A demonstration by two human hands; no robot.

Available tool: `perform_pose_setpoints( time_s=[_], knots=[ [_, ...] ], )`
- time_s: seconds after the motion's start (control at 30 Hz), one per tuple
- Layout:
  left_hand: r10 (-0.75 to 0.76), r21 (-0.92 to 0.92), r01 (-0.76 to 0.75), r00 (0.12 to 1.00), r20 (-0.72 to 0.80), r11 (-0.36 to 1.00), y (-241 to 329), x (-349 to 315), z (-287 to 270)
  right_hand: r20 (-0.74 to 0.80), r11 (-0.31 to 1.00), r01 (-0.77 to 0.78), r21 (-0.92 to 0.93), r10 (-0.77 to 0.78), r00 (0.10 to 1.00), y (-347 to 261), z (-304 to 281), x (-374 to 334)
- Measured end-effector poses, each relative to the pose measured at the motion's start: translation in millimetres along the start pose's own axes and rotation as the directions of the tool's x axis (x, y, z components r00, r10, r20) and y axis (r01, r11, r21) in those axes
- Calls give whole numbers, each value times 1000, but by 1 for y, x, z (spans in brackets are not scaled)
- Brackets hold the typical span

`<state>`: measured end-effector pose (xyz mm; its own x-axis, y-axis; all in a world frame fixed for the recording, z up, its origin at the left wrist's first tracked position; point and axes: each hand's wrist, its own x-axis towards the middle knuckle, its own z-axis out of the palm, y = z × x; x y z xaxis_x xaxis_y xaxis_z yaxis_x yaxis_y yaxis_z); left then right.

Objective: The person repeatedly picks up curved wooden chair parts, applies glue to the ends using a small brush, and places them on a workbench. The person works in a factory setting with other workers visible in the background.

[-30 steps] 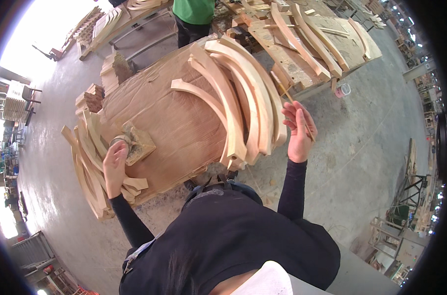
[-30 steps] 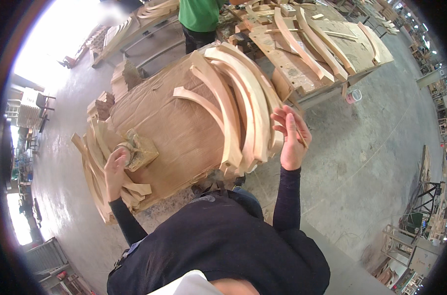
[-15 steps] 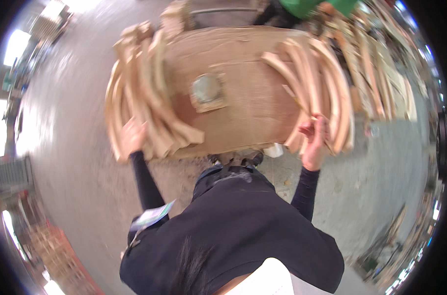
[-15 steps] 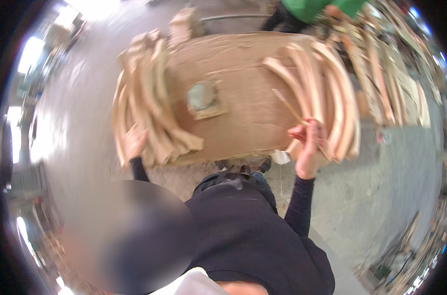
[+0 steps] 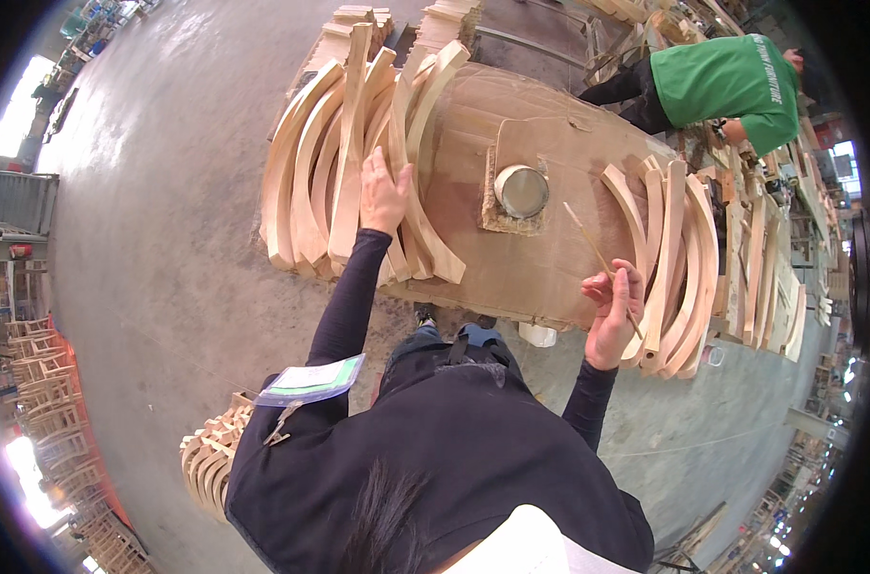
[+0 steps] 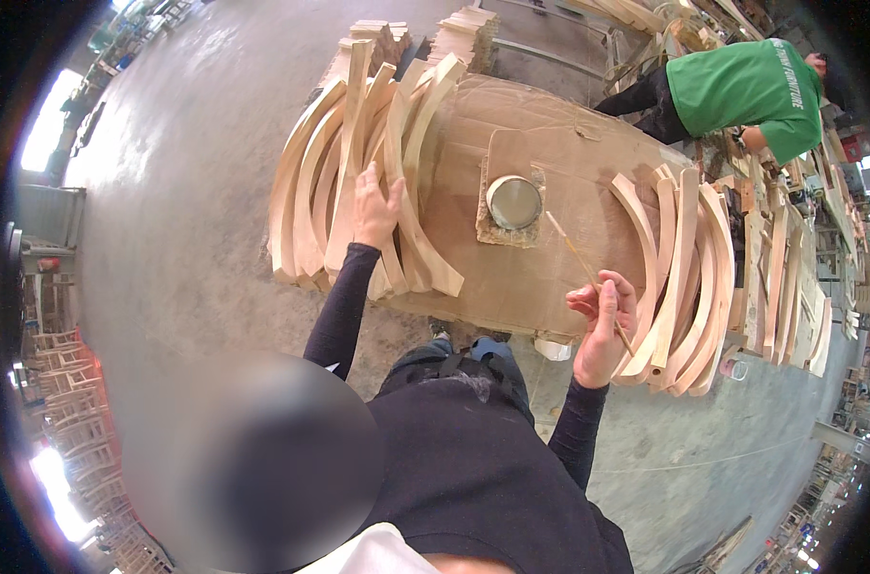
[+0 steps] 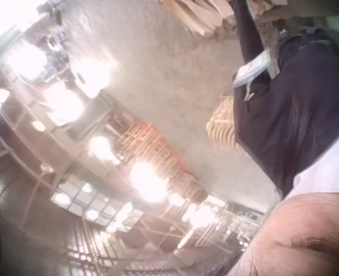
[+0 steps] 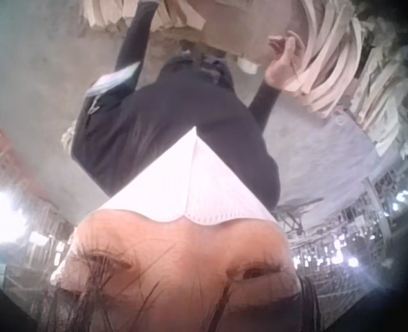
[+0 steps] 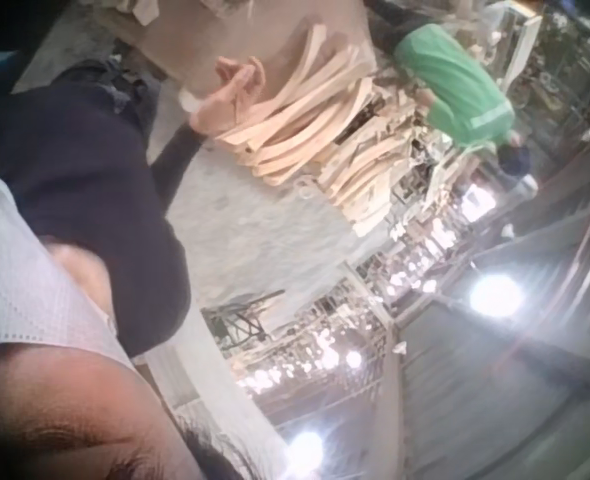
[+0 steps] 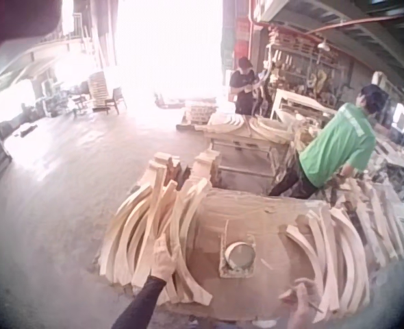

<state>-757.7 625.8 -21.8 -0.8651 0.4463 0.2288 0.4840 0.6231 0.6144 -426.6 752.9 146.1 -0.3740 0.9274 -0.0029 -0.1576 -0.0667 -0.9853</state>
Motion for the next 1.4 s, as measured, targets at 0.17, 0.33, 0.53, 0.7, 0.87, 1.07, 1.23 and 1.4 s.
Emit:
perform_pose_setpoints(
  time_s=[0.17,0.33,0.53,0.7,0.87,1.07,1.23,1.4],
  knots=[
    [-319,-149,346,930,180,926,20,-2,38,38,999,6,-39,-4,999,-8,-1,1],
    [-246,-428,224,969,2,876,-11,-1,61,28,999,-9,-45,11,1000,-11,-19,-2],
    [-374,-816,466,864,337,341,22,14,6,89,996,-40,-85,48,995,2,-46,-3],
    [-109,-786,558,793,600,-267,19,26,-19,240,990,-90,-112,114,964,13,-36,16],
    [-168,-725,536,742,649,-433,34,8,-24,344,985,-55,-166,110,933,33,-20,45],
    [-137,-678,611,694,707,-408,38,-42,-22,331,949,163,-269,-68,941,61,-1,80],
    [-297,-760,545,705,643,-354,54,-42,-33,414,763,402,-506,-194,889,61,14,94],
    [-186,-657,606,655,732,-449,69,-63,-44,368,789,328,-519,-140,919,85,14,99]
  ],
)
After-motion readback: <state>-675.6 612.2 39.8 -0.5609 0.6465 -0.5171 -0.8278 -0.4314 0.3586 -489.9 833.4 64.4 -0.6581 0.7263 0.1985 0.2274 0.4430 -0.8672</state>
